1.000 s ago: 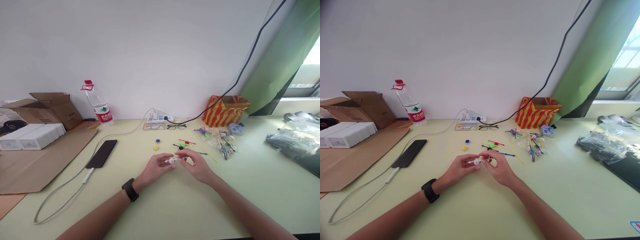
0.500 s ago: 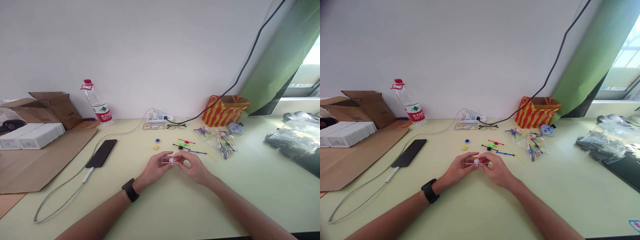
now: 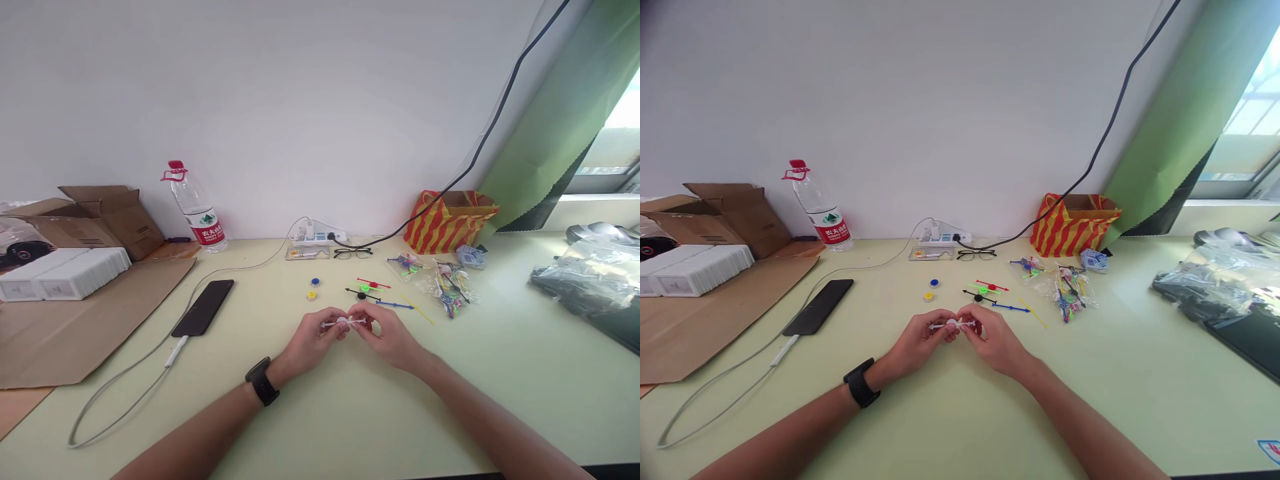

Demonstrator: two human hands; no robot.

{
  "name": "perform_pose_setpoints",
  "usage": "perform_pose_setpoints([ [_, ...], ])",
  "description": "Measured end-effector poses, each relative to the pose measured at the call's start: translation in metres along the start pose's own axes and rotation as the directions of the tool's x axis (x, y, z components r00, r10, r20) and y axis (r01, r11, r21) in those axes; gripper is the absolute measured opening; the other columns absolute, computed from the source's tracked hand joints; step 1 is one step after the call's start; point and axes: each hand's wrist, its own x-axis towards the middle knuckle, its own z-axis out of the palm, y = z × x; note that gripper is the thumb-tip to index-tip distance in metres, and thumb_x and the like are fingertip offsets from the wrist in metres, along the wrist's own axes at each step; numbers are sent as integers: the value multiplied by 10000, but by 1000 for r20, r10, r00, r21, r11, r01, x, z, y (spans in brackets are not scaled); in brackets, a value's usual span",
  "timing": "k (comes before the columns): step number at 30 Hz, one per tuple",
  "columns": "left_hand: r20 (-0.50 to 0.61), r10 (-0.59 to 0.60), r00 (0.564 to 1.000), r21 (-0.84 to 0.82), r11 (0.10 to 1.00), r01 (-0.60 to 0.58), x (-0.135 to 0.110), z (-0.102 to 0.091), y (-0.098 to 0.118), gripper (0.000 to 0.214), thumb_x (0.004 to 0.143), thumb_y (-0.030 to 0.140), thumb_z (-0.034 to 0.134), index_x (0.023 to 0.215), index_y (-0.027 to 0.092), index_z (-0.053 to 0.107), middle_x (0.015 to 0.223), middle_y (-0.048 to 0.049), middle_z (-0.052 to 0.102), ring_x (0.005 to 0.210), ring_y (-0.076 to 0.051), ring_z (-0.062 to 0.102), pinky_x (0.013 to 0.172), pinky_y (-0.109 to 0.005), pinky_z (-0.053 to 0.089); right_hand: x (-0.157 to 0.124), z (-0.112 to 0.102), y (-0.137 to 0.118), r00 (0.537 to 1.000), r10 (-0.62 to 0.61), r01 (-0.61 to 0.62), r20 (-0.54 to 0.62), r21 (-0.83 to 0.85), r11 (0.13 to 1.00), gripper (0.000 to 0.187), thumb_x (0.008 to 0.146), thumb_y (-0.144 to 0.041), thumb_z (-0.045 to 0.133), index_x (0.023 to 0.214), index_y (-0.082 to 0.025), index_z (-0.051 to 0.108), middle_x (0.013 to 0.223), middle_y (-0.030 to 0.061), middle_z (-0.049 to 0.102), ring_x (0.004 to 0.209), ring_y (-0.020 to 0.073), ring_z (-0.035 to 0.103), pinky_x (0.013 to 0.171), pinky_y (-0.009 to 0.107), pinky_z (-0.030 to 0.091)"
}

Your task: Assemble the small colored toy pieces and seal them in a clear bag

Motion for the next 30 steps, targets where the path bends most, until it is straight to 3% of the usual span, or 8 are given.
perform_pose_setpoints([
  [5,-32,-43,999,-71,997,40,1,1,4,353,932,482,687,1113,183,734,1061,-98,774,990,-249,726,860,-341,575,2,-3,-2,1000,3,-3,-21,17,1000,134,976,-231,570,1038,-235,689,906,44,705,795,185,646,657,295,512],
  [10,5,-97,995,-282,955,95,3,-8,7,346,881,467,757,1055,168,754,1077,-118,773,1023,-257,725,948,-377,560,4,-6,-2,1000,9,-9,-19,0,1000,160,985,-279,576,972,-230,727,874,60,690,784,193,630,650,309,515],
  [13,22,-112,993,-339,934,113,4,-12,6,351,864,445,784,1089,178,747,1078,-104,761,1003,-239,723,956,-378,549,5,-7,1,997,-9,7,-71,-34,999,158,983,-310,592,1009,-244,734,1019,84,701,939,226,656,801,371,562],
  [16,3,-149,989,-334,932,141,6,-13,3,382,836,436,814,1123,192,751,1065,-88,755,988,-231,721,961,-379,541,4,-9,2,977,-52,28,-208,-118,993,175,981,-319,600,1092,-259,722,1147,99,691,1103,264,639,948,439,541],
  [21,-30,-157,987,-366,921,136,8,-13,-3,322,833,421,820,1019,165,758,970,-73,746,915,-194,692,898,-341,547,-1,-10,-4,975,-63,43,-213,-93,995,161,1006,-287,559,1101,-243,681,894,54,728,800,207,675,778,369,568],
  [25,-61,-181,982,-398,906,143,10,-15,-7,323,825,405,832,1027,165,757,946,-66,746,896,-182,688,902,-331,545,-3,-9,-8,981,-84,70,-175,-88,994,190,1017,-302,535,1148,-248,662,1029,74,748,830,205,686,795,368,576],
  [30,-65,-206,976,-422,892,160,10,-15,-10,319,819,411,838,1018,172,766,963,-64,750,887,-179,693,920,-340,545,-5,-8,-7,970,-49,35,-238,-63,997,230,1046,-322,478,1222,-259,613,1038,72,739,720,175,637,728,351,571],
])
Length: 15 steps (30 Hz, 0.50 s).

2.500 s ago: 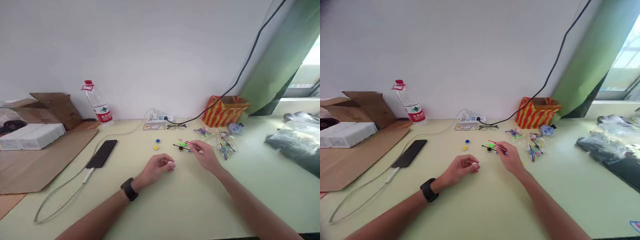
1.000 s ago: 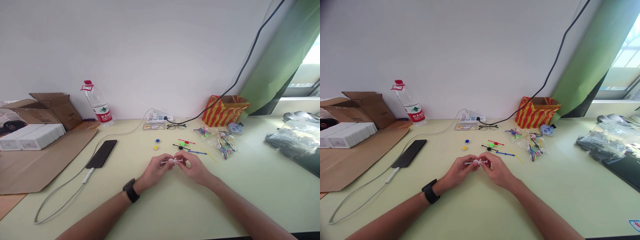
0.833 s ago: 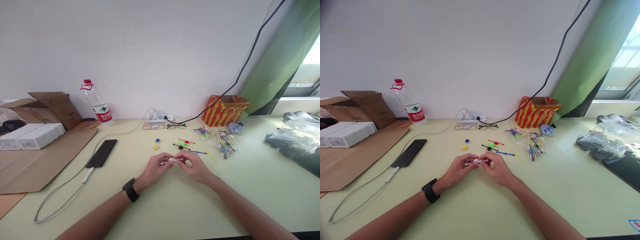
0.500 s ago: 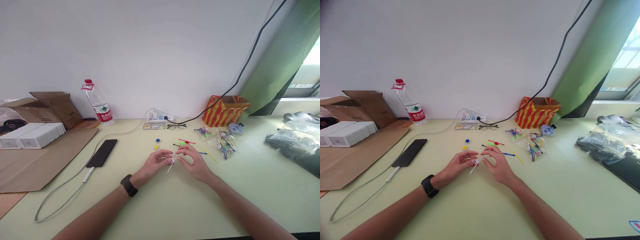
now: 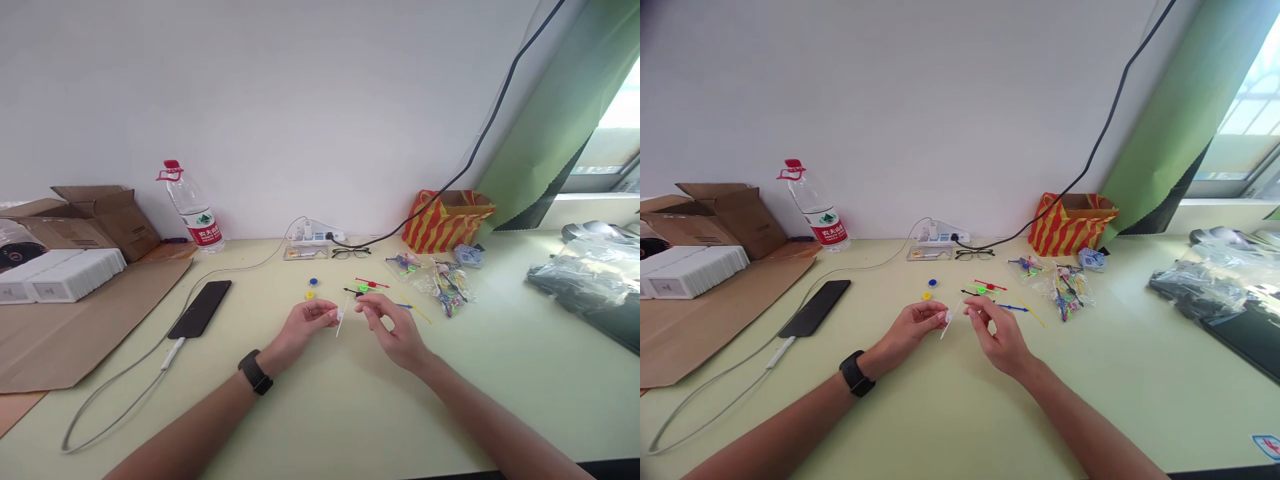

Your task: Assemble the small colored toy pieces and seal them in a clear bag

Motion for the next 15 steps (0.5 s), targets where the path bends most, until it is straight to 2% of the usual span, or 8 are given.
perform_pose_setpoints([
  [3,7,5,1000,0,1000,-5,0,2,0,336,803,429,847,1000,169,769,946,-70,754,866,-187,696,907,-355,551,-2,2,-1,999,5,-5,34,-13,1000,354,1044,-335,474,1389,-270,522,1229,111,684,760,180,618,777,378,580],
  [6,8,19,1000,5,1000,-20,-1,3,2,336,800,435,848,977,161,767,924,-71,752,842,-181,691,890,-350,555,-5,8,-3,1000,20,-20,15,0,1000,554,1054,-367,441,1578,-296,277,1547,161,432,916,199,621,836,405,583],
  [8,9,20,1000,11,1000,-20,-1,4,3,330,802,432,847,964,156,764,908,-70,750,831,-177,688,881,-344,558,-7,11,-3,998,40,-39,-54,21,999,586,1070,-394,392,1607,-310,171,1601,167,330,1026,215,606,874,419,570],
  [10,12,21,1000,13,1000,-21,-1,4,3,322,806,426,845,957,154,760,895,-68,749,827,-174,686,878,-338,560,-7,12,-3,993,82,-76,-89,62,995,564,1073,-435,379,1588,-299,195,1441,164,495,1028,225,604,864,412,557],
  [12,11,27,1000,14,1000,-27,-1,3,3,315,814,423,839,960,156,759,898,-66,749,834,-172,687,887,-337,560,-6,9,-3,982,190,-189,10,159,969,503,1070,-496,360,1519,-271,324,997,87,653,790,212,607,690,357,538],
  [13,8,31,999,17,999,-31,-1,2,2,314,817,425,835,962,158,759,904,-66,750,840,-173,689,895,-339,560,-4,7,-3,961,258,-275,104,225,935,481,1069,-528,334,1462,-257,398,757,18,597,620,194,540,567,319,479],
  [14,3,33,999,21,999,-33,-1,2,2,315,819,429,832,966,160,759,916,-68,751,848,-176,691,904,-343,560,-2,4,-3,928,317,-363,195,290,886,477,1067,-555,305,1396,-246,460,592,-45,473,488,171,421,472,287,382],
  [15,-2,34,999,25,999,-34,-1,2,2,316,821,432,830,969,162,759,931,-70,752,858,-180,694,913,-347,560,0,1,-3,898,358,-431,257,348,833,483,1064,-576,285,1331,-238,504,512,-87,347,423,151,298,429,268,284],
])
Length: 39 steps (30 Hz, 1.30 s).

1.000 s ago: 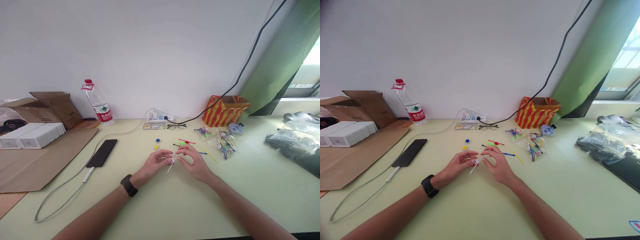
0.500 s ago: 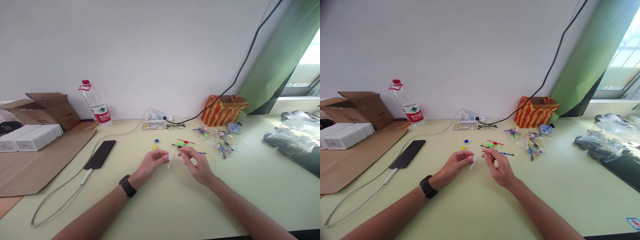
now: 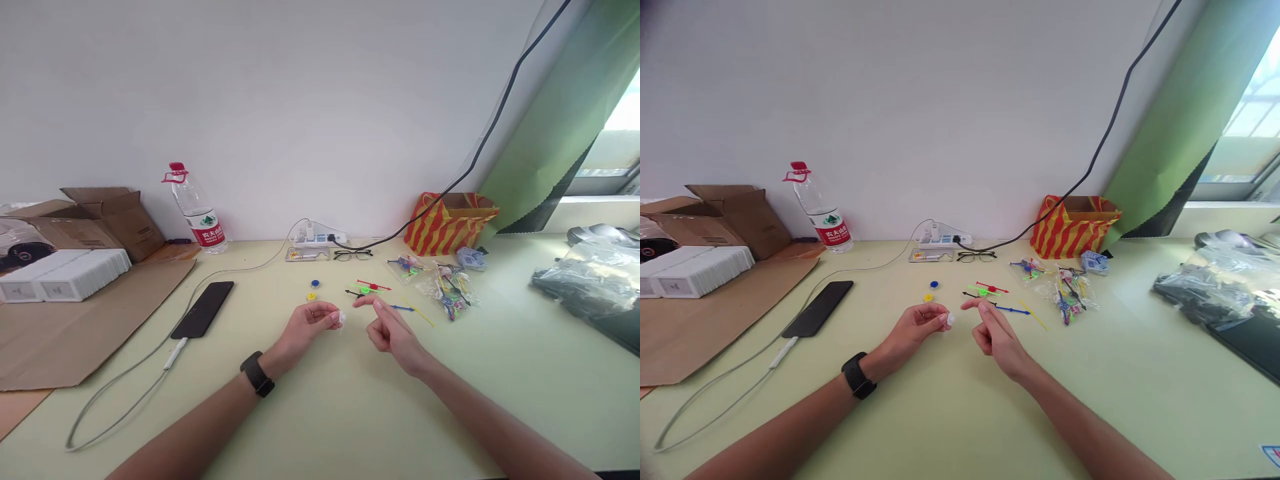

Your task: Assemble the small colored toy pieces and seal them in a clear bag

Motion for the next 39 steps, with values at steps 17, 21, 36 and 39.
perform_pose_setpoints([
  [17,138,7,990,35,999,-12,-5,6,6,324,876,400,785,1116,186,745,1080,-90,752,996,-222,714,983,-399,552,3,10,6,978,-199,209,64,-280,937,121,994,-351,586,1056,-248,568,896,11,637,698,146,559,575,263,445],
  [21,198,-19,980,53,999,9,-6,7,7,300,878,384,785,1095,181,745,1157,-109,748,1092,-254,700,1030,-421,527,4,10,6,978,-195,209,76,-317,925,113,1003,-347,572,1009,-239,604,840,13,634,688,155,570,558,266,448],
  [36,149,-67,987,-63,995,77,-3,3,8,266,867,378,798,994,146,763,859,-44,674,793,-138,616,807,-283,487,-4,8,4,931,-360,314,-57,-379,871,495,1013,-327,525,1478,-307,356,1424,132,534,899,197,623,715,358,565],
  [39,122,-63,990,-61,996,71,-2,2,7,268,866,383,799,989,147,761,843,-47,678,790,-140,608,795,-278,477,-5,6,-1,975,-212,195,-65,-202,960,520,1009,-407,525,1472,-276,328,1040,81,655,791,205,590,614,329,505],
])
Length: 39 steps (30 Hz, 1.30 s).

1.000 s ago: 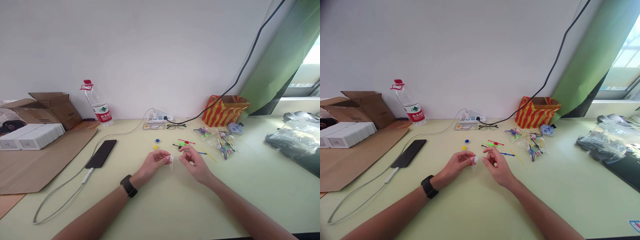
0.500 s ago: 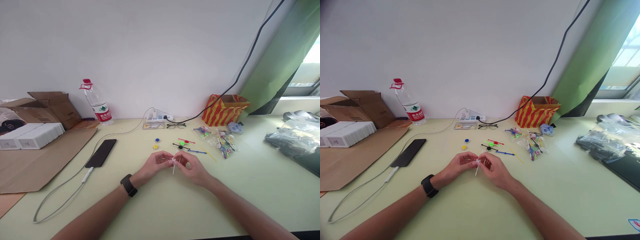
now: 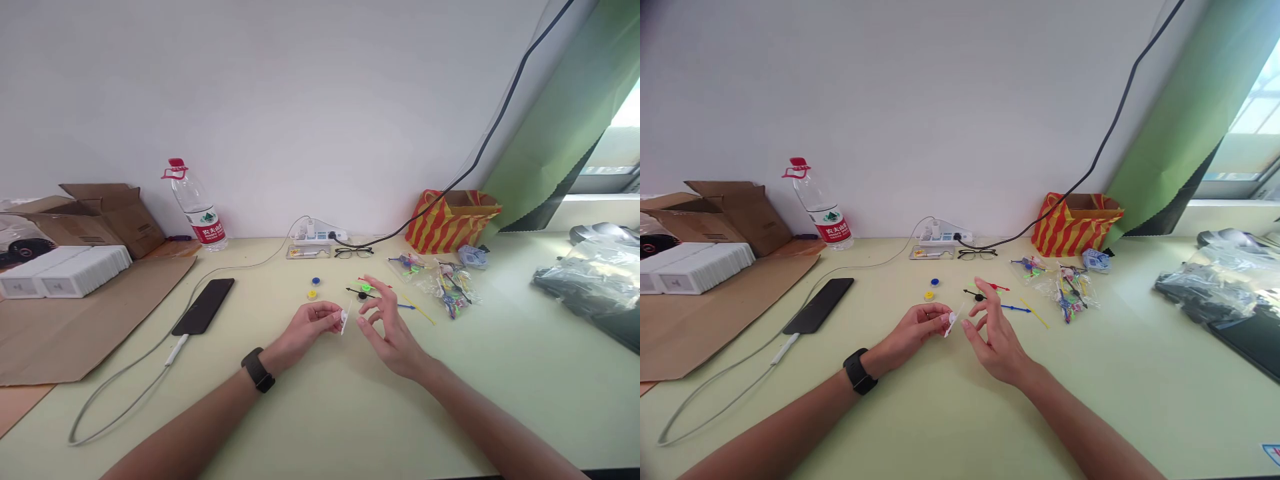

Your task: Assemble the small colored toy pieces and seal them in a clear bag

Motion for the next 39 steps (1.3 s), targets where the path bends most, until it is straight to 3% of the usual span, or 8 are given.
perform_pose_setpoints([
  [2,-32,6,999,12,1000,-6,1,-1,-1,279,859,390,804,990,148,759,838,-52,686,800,-146,613,796,-279,476,3,-6,-3,984,158,-170,78,187,968,383,1028,-450,460,1353,-251,426,656,-40,512,574,167,450,511,277,375],
  [5,-60,7,998,21,1000,-6,2,-1,-2,293,851,401,810,992,149,758,844,-56,697,813,-151,623,804,-282,480,8,-13,-5,961,265,-278,86,348,896,274,1015,-467,475,1160,-236,504,547,-96,329,509,122,265,496,254,227],
  [9,-54,15,998,22,1000,-14,2,0,-1,301,844,407,815,980,145,757,825,-55,697,803,-153,623,809,-289,488,11,-8,0,976,215,-215,34,299,930,257,974,-443,596,1101,-244,494,603,-86,375,554,118,321,526,254,258],
  [17,28,4,1000,49,999,-5,0,-1,-4,293,847,380,817,1013,148,749,929,-73,727,854,-168,661,859,-320,522,4,8,7,994,5,-5,112,3,1000,140,1000,-342,577,1083,-247,518,929,14,612,703,141,545,601,281,427],
  [25,63,-16,998,53,999,12,-1,-1,-6,299,853,389,811,1035,160,747,1013,-95,741,932,-200,685,910,-359,539,4,7,8,994,-23,30,102,-60,998,121,1012,-316,561,1103,-250,517,932,14,630,708,143,569,601,278,462],
  [30,40,-27,999,30,999,26,-1,-1,-4,290,840,385,824,1006,159,753,950,-70,723,877,-175,672,883,-330,531,2,4,7,989,-145,145,17,-188,971,71,1014,-271,546,1081,-249,554,851,8,619,700,157,572,647,307,492],
  [35,10,-39,999,3,999,39,0,0,-1,320,807,394,849,988,146,757,906,-73,713,848,-179,668,857,-325,526,0,3,6,971,-240,232,-11,-228,946,248,1037,-259,478,1281,-272,522,1225,102,637,867,186,638,780,365,563],
  [39,17,-31,999,-3,1000,31,-1,1,1,320,804,397,850,973,142,758,889,-75,709,836,-182,664,851,-333,524,-2,6,5,964,-253,230,-75,-233,945,440,1048,-317,452,1460,-304,300,1599,186,327,1040,213,614,868,429,568],
])
